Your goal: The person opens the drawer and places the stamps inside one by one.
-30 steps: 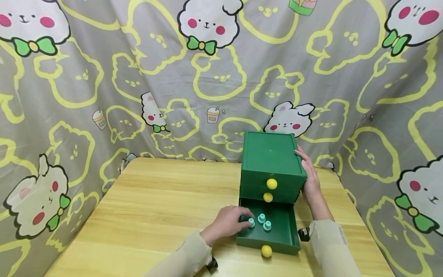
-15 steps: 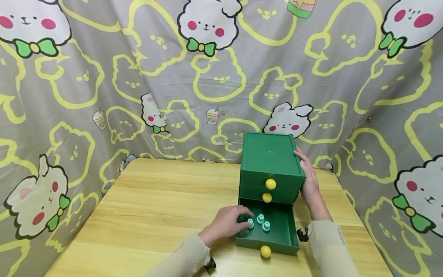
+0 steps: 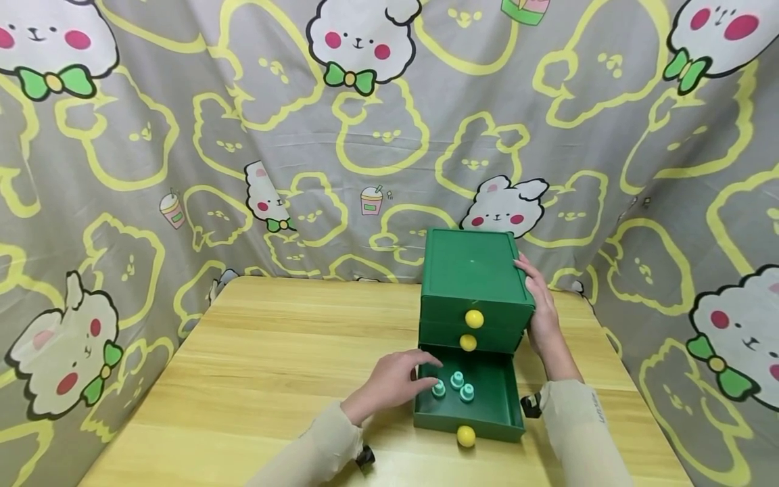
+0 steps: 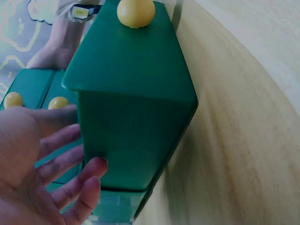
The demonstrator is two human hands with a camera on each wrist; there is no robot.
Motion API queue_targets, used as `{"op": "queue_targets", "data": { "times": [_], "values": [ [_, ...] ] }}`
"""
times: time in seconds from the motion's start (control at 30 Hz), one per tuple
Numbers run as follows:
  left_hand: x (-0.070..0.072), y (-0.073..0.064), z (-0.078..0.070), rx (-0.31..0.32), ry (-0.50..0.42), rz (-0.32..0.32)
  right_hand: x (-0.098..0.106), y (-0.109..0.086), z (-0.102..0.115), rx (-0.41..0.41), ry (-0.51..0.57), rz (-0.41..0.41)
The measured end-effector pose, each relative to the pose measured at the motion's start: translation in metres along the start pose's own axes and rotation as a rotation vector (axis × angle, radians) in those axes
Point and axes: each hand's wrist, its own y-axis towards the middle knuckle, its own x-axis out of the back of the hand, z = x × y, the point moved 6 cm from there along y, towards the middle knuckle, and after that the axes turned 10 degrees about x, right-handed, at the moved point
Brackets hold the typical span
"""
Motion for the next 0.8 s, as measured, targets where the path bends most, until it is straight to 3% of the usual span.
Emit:
{"op": "queue_targets", "data": {
  "times": [0.13, 0.3, 0.47, 0.6, 0.7, 0.8],
  "values": [
    [0.004, -0.007, -0.005, -0.056, -0.005, -0.005, 0.000, 0.000, 0.000, 0.000, -0.003, 0.002],
    [0.010, -0.022, -0.020, -0.174, -0.011, -0.048, 0.000, 0.004, 0.004, 0.019, 0.004, -0.004],
    [0.010, -0.035, -0.033, -0.242, -0.105, -0.049, 0.000, 0.005, 0.004, 0.016, 0.008, -0.004],
    [0.001, -0.044, -0.044, -0.279, -0.165, 0.028, 0.001, 0.003, 0.002, 0.011, 0.003, -0.003],
    [-0.012, -0.051, -0.050, -0.280, -0.188, 0.141, 0.001, 0.002, 0.001, 0.009, -0.005, -0.004],
    [-0.025, -0.056, -0.052, -0.238, -0.250, 0.269, 0.001, 0.002, 0.001, 0.008, -0.007, -0.003]
  ]
}}
